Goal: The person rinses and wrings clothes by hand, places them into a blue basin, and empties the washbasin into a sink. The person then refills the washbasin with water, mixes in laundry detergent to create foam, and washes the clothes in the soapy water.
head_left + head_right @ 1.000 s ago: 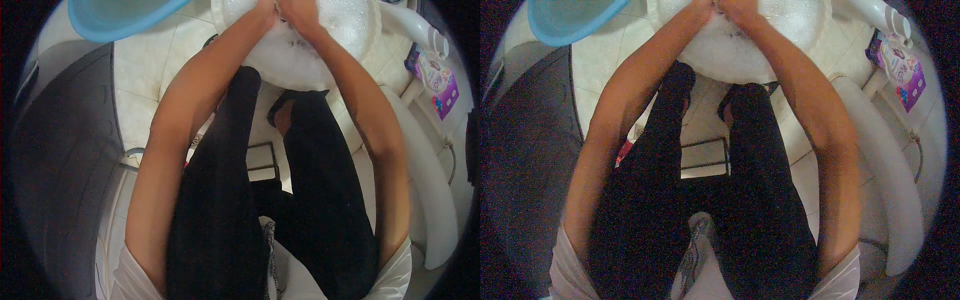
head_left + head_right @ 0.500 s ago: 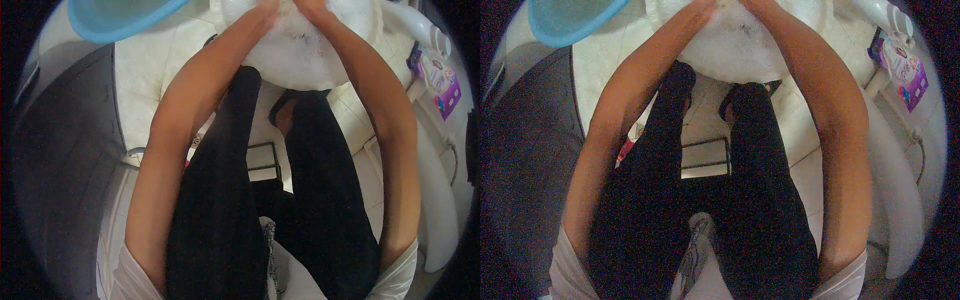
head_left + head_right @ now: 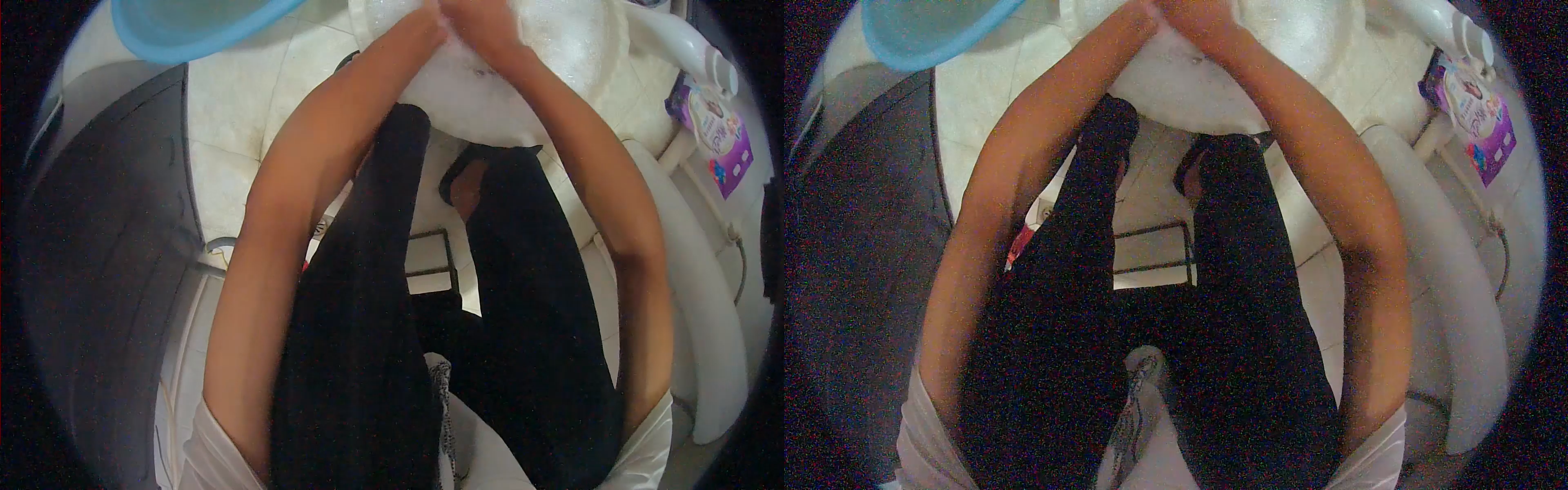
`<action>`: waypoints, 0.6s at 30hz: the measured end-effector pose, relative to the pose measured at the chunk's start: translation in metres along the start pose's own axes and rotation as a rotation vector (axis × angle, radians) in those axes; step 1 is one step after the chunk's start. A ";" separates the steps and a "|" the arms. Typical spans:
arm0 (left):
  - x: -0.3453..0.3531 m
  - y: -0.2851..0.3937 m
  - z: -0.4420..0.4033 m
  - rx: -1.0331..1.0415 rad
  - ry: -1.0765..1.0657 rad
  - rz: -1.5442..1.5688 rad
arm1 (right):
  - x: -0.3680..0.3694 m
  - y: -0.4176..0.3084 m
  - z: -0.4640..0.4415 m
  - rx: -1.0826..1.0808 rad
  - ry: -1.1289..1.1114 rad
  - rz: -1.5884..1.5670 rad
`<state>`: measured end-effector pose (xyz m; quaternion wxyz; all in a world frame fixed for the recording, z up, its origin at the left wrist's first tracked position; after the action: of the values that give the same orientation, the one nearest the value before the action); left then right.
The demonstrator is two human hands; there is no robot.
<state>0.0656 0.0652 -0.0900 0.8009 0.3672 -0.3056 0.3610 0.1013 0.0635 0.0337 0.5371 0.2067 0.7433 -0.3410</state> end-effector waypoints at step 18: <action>0.001 0.000 0.002 0.006 -0.007 0.039 | -0.022 -0.001 -0.005 0.481 -0.201 -0.445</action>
<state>0.0662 0.0640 -0.0882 0.7916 0.3648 -0.3144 0.3761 0.1047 0.0683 0.0555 0.4559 0.1257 0.6118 -0.6341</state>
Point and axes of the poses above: each hand's wrist, its own z-axis away from the middle knuckle, its own x-axis out of the palm, y = z × x, the point moved 5 cm from there along -z, towards the middle knuckle, and after that the axes turned 2 degrees about -y, right-handed, at the moved point
